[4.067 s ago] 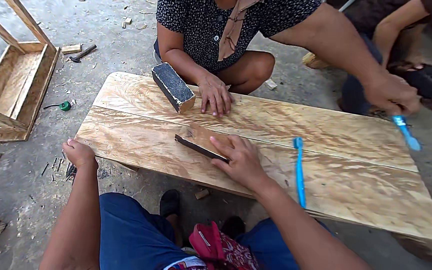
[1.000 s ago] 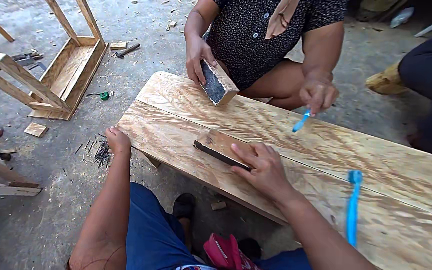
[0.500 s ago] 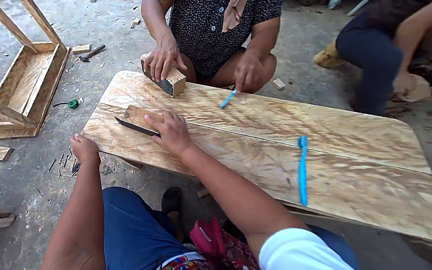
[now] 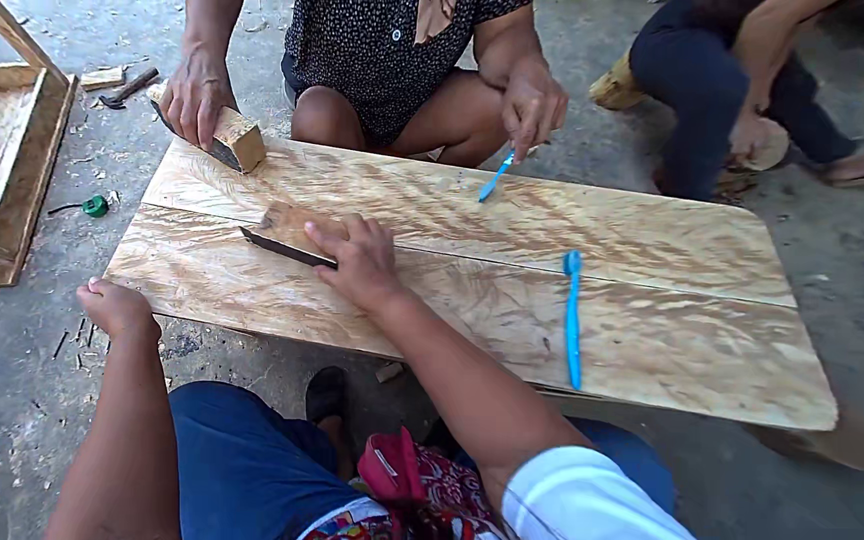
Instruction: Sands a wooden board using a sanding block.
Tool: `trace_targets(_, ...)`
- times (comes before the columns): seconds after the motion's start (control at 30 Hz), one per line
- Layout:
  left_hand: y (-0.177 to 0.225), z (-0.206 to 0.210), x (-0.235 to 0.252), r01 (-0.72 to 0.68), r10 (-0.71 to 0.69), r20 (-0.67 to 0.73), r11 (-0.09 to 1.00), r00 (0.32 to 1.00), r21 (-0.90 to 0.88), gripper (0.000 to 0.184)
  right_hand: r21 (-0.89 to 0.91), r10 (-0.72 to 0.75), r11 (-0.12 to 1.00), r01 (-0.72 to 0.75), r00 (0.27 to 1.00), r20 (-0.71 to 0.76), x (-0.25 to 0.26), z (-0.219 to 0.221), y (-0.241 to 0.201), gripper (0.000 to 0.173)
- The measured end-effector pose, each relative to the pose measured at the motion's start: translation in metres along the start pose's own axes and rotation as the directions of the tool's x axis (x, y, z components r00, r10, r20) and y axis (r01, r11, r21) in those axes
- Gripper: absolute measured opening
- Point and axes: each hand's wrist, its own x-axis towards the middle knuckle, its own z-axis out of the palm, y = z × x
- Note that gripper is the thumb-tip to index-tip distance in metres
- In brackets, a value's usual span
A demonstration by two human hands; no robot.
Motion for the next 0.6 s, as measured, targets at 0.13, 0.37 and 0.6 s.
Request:
trace_targets(0.13,-0.001,-0.003,0.001,-0.011,0.011,0.008,0.998,1.0,0.068,0.051,0.019,-0.004,1.0,0.001,0.983,0.183,0.03,0.001,-0.022,0.06)
trace_targets(0.37,-0.01,-0.004,0.005,-0.041,0.04,0.018,0.998,0.999,0.057,0.053,-0.01,-0.07,0.997,0.07,0.997,-0.018,-0.098,-0.056,0.065,0.054)
trace_targets(0.6,-0.009,0.001,0.005,-0.042,0.042,-0.006,0.999,0.999,0.003,0.05,-0.041,-0.018,0.999,0.012,0.987,-0.159,-0.101,-0.038,0.043,0.049)
